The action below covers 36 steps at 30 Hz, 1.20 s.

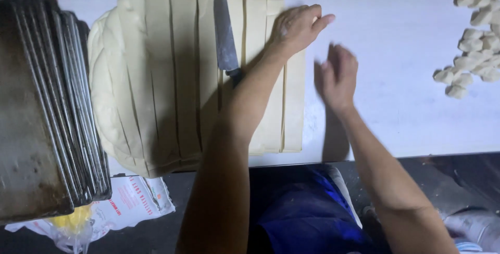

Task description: Cutting dough into strips and pinching off small pieces to form dough balls

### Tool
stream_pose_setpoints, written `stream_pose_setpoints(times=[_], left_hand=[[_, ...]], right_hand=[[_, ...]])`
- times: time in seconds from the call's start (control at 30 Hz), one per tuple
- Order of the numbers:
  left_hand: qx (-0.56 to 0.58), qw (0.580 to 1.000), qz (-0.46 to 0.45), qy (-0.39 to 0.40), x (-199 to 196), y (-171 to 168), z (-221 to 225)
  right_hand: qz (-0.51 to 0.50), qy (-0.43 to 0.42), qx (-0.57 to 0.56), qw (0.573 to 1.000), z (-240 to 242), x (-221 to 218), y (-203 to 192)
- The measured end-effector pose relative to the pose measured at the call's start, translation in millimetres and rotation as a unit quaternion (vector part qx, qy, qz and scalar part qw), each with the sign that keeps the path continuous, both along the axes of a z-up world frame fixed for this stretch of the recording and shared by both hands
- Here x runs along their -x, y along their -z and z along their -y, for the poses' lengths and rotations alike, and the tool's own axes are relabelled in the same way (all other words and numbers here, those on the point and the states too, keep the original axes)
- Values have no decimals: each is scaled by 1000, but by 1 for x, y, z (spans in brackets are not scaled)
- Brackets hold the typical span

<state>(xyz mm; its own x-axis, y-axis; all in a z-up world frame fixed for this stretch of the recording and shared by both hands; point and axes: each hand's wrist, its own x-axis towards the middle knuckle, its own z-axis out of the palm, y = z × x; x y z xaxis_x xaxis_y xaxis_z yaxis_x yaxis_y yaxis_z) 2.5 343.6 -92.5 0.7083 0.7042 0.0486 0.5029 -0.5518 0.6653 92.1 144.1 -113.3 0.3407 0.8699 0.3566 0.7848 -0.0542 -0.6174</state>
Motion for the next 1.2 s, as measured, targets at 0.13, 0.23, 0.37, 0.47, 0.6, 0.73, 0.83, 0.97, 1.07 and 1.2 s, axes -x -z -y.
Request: stream_pose_setpoints(times=[0.13,0.23,0.37,0.47,0.6,0.73,0.83,0.97,1.07,1.2], left_hand=[[108,989,-101,-13,-15,-42,116],[160,928,310,130,7,-65,266],[282,900,328,-52,61,-190,245],[287,878,348,-159,99,-216,211],[279,768,573,-62,138,-202,236],[272,725,611,-166,120,-119,294],[290,734,538,-298,106,-48,332],[-63,962,-31,-264,71,-11,347],[-203,940,-226,-158,45,1,341],[-314,925,-121,-175,25,22,302]], right_hand=[[79,-61,104,990,30,22,0],[124,-92,188,970,42,20,10],[-163,-104,290,937,96,51,-43],[-365,-125,333,861,130,52,-99],[-439,-296,187,827,184,-39,-154],[-318,-227,328,860,185,-114,-192],[-135,-322,347,870,171,-144,-130],[186,-219,203,936,195,-103,-43],[156,-206,189,947,204,-47,-42],[213,-165,203,941,179,-36,-20]])
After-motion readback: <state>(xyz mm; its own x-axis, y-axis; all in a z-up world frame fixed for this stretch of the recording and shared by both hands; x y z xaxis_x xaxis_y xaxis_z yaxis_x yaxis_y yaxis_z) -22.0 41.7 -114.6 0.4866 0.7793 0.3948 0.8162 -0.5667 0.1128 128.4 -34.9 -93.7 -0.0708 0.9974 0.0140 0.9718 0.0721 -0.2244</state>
